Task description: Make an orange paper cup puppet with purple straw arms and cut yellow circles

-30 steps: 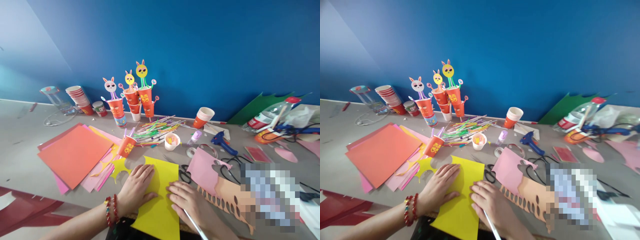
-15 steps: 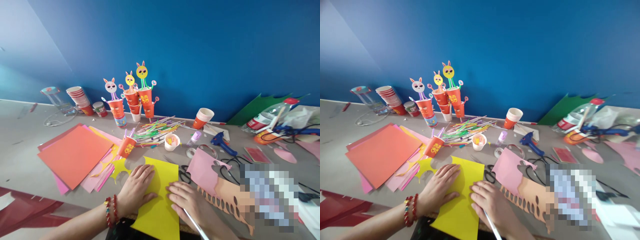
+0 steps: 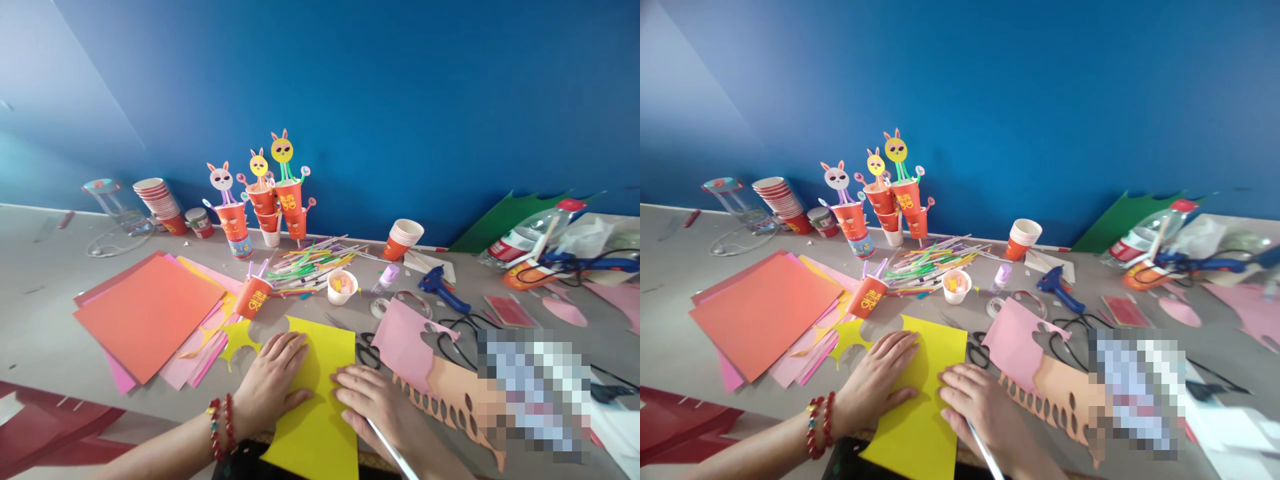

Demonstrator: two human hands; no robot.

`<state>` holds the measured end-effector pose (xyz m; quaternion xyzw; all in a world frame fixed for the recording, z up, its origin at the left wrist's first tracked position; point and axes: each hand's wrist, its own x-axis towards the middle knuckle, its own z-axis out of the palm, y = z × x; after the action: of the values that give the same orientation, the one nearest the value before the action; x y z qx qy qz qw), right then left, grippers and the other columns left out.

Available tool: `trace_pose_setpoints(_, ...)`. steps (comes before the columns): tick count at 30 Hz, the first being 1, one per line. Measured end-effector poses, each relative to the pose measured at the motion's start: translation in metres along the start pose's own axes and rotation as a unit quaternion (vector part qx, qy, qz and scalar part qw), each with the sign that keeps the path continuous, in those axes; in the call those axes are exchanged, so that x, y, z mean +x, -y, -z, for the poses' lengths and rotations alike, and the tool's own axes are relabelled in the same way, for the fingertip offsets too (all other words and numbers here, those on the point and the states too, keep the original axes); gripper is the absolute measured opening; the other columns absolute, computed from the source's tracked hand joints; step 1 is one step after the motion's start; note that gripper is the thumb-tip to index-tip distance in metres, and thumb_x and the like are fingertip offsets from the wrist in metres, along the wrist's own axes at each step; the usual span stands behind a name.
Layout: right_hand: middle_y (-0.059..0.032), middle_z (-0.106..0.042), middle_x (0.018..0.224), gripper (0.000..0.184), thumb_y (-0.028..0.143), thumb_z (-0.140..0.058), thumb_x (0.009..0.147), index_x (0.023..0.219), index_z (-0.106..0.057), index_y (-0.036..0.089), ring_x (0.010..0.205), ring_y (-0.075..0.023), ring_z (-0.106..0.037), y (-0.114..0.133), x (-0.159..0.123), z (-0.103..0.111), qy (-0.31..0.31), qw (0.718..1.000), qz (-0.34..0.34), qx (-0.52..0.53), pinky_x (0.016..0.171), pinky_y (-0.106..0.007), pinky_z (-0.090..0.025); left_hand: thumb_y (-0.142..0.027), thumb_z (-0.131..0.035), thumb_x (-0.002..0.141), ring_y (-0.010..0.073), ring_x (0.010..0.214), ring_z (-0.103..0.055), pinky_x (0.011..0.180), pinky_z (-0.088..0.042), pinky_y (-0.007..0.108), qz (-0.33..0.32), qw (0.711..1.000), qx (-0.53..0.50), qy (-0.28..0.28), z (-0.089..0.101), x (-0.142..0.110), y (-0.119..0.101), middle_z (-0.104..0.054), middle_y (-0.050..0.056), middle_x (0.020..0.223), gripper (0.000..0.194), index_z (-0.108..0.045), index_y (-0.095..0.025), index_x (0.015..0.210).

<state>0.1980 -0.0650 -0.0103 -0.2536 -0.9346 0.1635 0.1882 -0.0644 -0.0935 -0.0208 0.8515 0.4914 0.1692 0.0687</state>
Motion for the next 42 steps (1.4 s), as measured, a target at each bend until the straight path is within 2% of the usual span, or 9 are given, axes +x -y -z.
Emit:
trace_pose_setpoints(12,-0.0082,-0.069,0.128,0.027,0.031,-0.054,0.098,0.12,-0.068,0.024,0.12,-0.0243,-0.062,0.0,-0.005,0.008,0.004,1.0,-0.021,0.022,0.102,-0.037,-0.051,-0.046,-0.062,0.089,0.0332,0.131,-0.048,0.109,-0.044,0.055,-0.008,1.0,0.011,-0.009,0.0,-0.001,0.0,-0.055,0.016,0.141,0.056,-0.051,-0.016,0.135)
trace_pose_setpoints(16,-0.0112,-0.066,0.13,0.036,0.044,-0.043,0.102,0.122,-0.065,0.024,0.121,-0.0263,-0.06,-0.004,-0.007,0.009,-0.022,0.997,-0.038,0.057,0.098,-0.036,-0.053,-0.035,-0.056,0.094,0.0309,0.129,-0.05,0.106,-0.046,0.05,0.003,0.999,-0.024,-0.046,0.01,-0.003,0.003,-0.057,0.014,0.137,0.039,-0.054,-0.019,0.129)
trace_pose_setpoints(20,-0.0101,-0.068,0.099,0.051,0.057,-0.027,0.102,0.112,-0.064,0.023,0.09,-0.0235,-0.066,0.002,-0.002,0.014,-0.059,0.984,-0.085,0.145,0.074,-0.031,-0.055,-0.02,-0.046,0.098,0.0225,0.116,-0.058,0.097,-0.051,0.037,0.039,0.985,-0.116,-0.119,0.037,-0.004,-0.005,-0.064,0.01,0.122,0.022,-0.056,-0.021,0.118)
trace_pose_setpoints(25,-0.0005,-0.059,0.075,0.039,0.056,-0.036,0.101,0.093,-0.054,0.022,0.066,-0.0163,-0.057,0.026,0.016,0.013,-0.081,0.951,-0.158,0.254,0.059,-0.025,-0.044,-0.046,-0.06,0.091,0.0266,0.098,-0.061,0.084,-0.051,0.041,-0.036,0.993,-0.098,-0.055,0.052,0.001,-0.041,-0.066,0.011,0.111,0.039,-0.054,-0.019,0.119)
trace_pose_setpoints(27,0.0018,-0.054,0.07,0.035,0.052,-0.041,0.1,0.084,-0.05,0.022,0.061,-0.014,-0.052,0.036,0.025,0.009,-0.093,0.94,-0.158,0.289,0.057,-0.024,-0.041,-0.043,-0.052,0.096,0.0221,0.078,-0.06,0.071,-0.048,0.037,-0.044,0.993,-0.098,-0.047,0.046,0.004,-0.052,-0.067,0.006,0.09,0.025,-0.058,-0.019,0.097)
trace_pose_setpoints(30,0.0059,-0.039,0.059,0.041,0.051,-0.045,0.099,0.069,-0.04,0.022,0.053,-0.0105,-0.039,0.046,0.034,0.0,-0.113,0.919,-0.178,0.332,0.05,-0.022,-0.032,-0.036,-0.036,0.102,0.0186,0.065,-0.055,0.061,-0.041,0.032,-0.036,0.993,-0.105,-0.045,0.036,0.008,-0.059,-0.062,0.003,0.073,0.032,-0.054,-0.019,0.081)
trace_pose_setpoints(35,0.0089,-0.032,0.049,0.048,0.054,-0.054,0.094,0.062,-0.038,0.022,0.042,-0.0071,-0.029,0.044,0.037,0.006,-0.173,0.846,-0.203,0.461,0.041,-0.021,-0.025,-0.044,-0.025,0.104,0.014,0.061,-0.055,0.057,-0.041,0.026,0.017,0.969,-0.243,0.038,0.038,-0.001,-0.053,-0.061,0.002,0.07,0.044,-0.051,-0.019,0.079)
trace_pose_setpoints(39,0.0092,-0.031,0.044,0.049,0.048,-0.056,0.096,0.059,-0.038,0.022,0.039,-0.0072,-0.03,0.021,0.03,0.046,-0.398,0.719,-0.222,0.525,0.04,-0.02,-0.03,-0.037,-0.026,0.105,0.0121,0.061,-0.056,0.056,-0.044,0.022,0.076,0.957,-0.265,0.093,0.045,-0.014,-0.035,-0.061,0.001,0.07,0.04,-0.05,-0.019,0.077)
trace_pose_setpoints(42,0.0094,-0.034,0.043,0.045,0.042,-0.065,0.092,0.06,-0.043,0.021,0.037,-0.0059,-0.031,0.003,0.026,0.064,-0.375,0.742,-0.239,0.503,0.039,-0.019,-0.028,-0.03,-0.04,0.102,0.0197,0.08,-0.064,0.071,-0.051,0.032,0.058,0.991,-0.12,0.016,0.042,-0.012,-0.018,-0.067,0.006,0.086,0.025,-0.054,-0.018,0.084)
